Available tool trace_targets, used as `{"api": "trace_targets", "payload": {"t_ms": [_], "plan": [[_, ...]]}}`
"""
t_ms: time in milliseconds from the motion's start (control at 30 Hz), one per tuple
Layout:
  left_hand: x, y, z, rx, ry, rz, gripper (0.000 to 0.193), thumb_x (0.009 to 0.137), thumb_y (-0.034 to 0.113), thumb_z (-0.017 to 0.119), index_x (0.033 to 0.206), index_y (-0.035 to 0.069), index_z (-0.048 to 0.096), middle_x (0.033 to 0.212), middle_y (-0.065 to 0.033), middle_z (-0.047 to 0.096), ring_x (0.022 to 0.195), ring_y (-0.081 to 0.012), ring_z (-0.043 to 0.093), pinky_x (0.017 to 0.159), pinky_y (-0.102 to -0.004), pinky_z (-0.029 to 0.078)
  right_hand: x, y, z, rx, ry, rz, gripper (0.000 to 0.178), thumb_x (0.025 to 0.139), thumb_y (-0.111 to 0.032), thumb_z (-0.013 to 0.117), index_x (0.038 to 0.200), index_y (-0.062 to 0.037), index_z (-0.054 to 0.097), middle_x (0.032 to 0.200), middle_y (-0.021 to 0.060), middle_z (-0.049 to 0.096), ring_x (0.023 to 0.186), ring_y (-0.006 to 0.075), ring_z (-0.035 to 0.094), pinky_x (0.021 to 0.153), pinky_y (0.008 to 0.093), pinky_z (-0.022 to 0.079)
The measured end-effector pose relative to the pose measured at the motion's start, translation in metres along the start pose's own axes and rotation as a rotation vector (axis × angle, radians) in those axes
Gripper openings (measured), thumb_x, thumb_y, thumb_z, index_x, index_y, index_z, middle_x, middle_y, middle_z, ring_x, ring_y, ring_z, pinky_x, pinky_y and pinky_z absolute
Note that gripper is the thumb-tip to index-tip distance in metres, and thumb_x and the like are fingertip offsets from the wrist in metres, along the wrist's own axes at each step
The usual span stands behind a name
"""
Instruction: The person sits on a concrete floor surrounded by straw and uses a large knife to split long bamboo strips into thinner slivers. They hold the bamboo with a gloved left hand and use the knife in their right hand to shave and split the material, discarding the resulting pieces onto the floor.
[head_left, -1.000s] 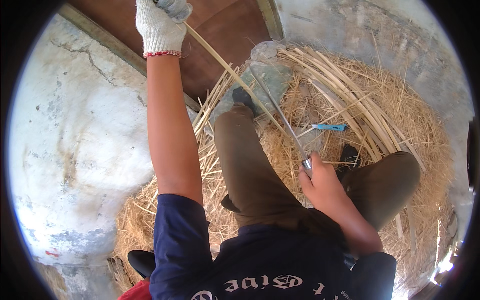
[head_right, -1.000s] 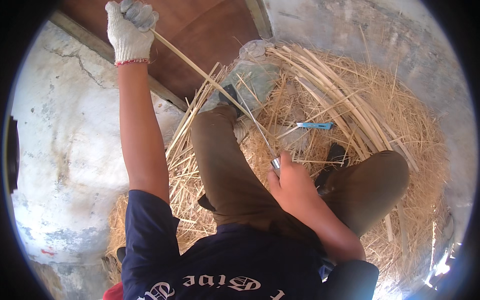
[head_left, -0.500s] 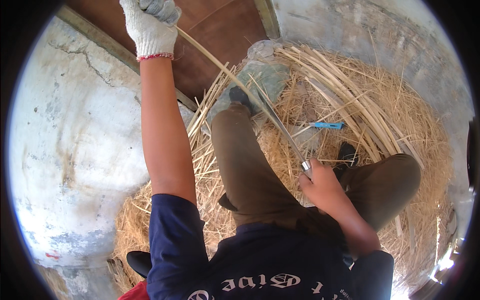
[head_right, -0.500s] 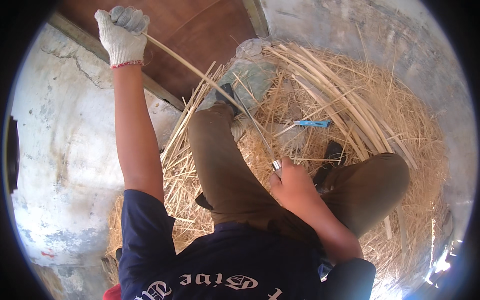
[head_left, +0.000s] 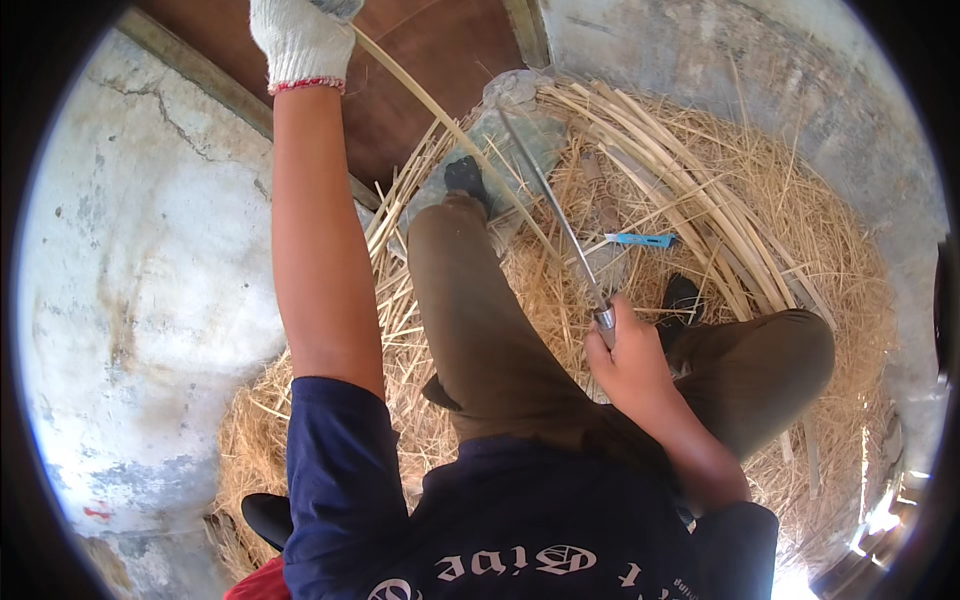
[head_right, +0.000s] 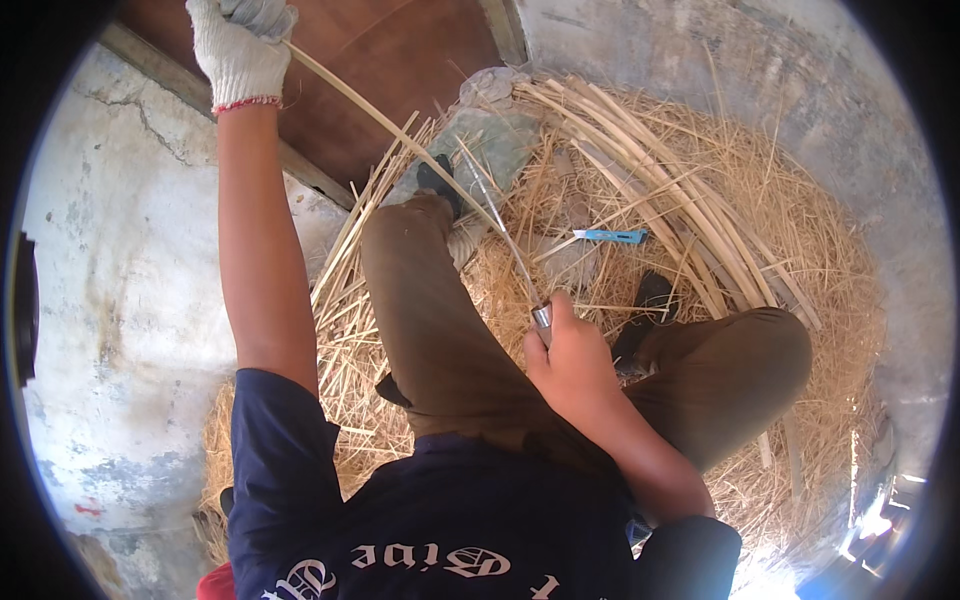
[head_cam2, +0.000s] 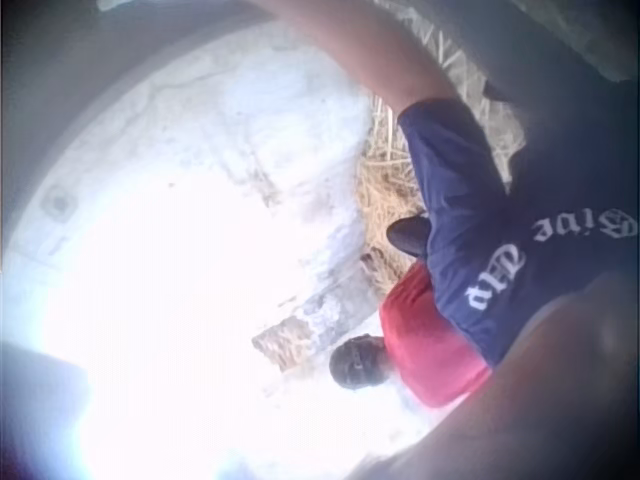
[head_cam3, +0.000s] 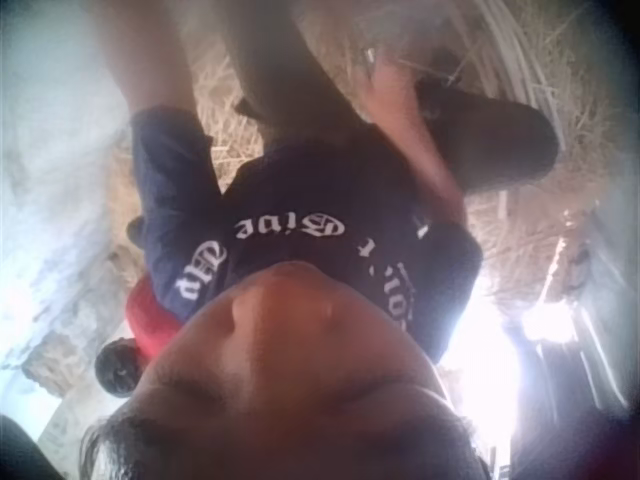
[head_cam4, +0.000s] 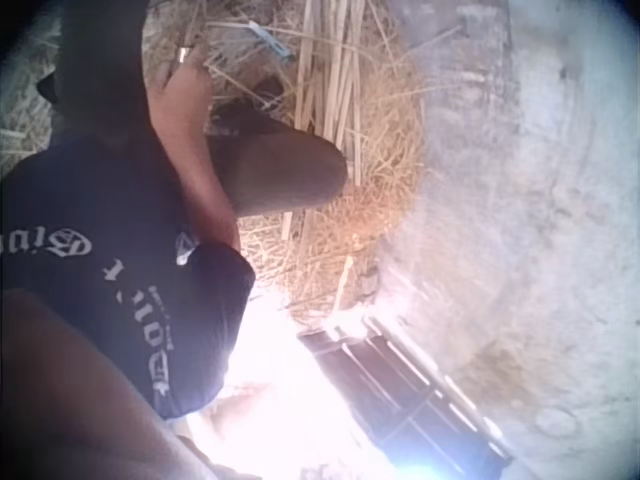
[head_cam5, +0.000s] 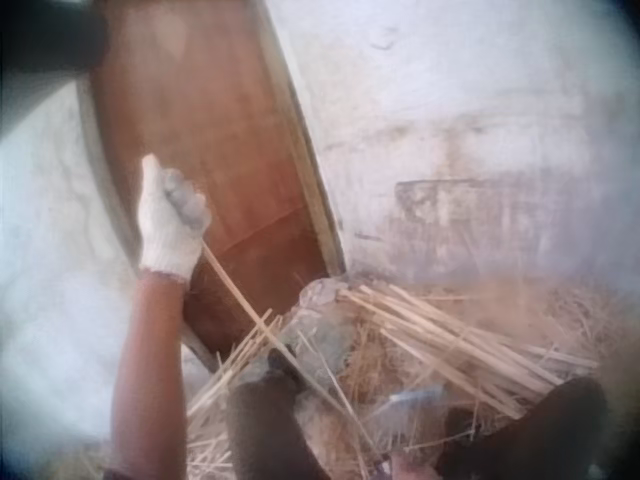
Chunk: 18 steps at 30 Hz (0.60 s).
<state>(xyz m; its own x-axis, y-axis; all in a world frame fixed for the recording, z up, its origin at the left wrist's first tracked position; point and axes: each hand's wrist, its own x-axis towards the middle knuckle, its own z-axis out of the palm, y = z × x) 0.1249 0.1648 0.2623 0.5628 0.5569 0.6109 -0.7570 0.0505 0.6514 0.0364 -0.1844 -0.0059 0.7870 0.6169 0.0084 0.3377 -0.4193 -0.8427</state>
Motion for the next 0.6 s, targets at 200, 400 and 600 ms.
{"api": "trace_targets", "payload": {"t_ms": [200, 400, 600], "plan": [[0.016, -0.005, -0.014, -0.133, -0.104, -0.127, 0.053, 0.103, 0.061, 0.053, 0.065, 0.027, 0.038, 0.053, 0.0086, 0.028, 0.043, -0.0117, 0.027, 0.042, -0.0297, 0.02, 0.005, 0.021, 0.002, 0.02, -0.107, 0.081, 0.027, 0.089, -0.015, 0.065, 0.098, 0.0085, 0.054, 0.073, 0.0273, 0.065, 0.073, 0.0484, 0.067, 0.067, 0.0518, 0.052], [-0.007, -0.009, 0.01, 0.017, 0.053, -0.019, 0.053, 0.103, 0.061, 0.054, 0.066, 0.026, 0.039, 0.054, 0.0087, 0.028, 0.043, -0.0112, 0.027, 0.043, -0.0291, 0.021, 0.001, 0.011, -0.002, 0.1, 0.051, 0.05, 0.031, 0.089, -0.02, 0.065, 0.099, 0.0084, 0.056, 0.074, 0.0273, 0.065, 0.075, 0.0481, 0.067, 0.069, 0.0531, 0.052], [0.051, 0.003, -0.076, -0.224, -0.244, -0.205, 0.052, 0.102, 0.061, 0.055, 0.067, 0.027, 0.039, 0.054, 0.0087, 0.029, 0.044, -0.0115, 0.028, 0.042, -0.029, 0.02, 0.008, 0.023, 0.006, -0.069, -0.12, 0.06, 0.03, 0.091, -0.018, 0.063, 0.104, 0.0079, 0.055, 0.076, 0.0272, 0.066, 0.076, 0.0479, 0.067, 0.07, 0.0535, 0.052]]}}
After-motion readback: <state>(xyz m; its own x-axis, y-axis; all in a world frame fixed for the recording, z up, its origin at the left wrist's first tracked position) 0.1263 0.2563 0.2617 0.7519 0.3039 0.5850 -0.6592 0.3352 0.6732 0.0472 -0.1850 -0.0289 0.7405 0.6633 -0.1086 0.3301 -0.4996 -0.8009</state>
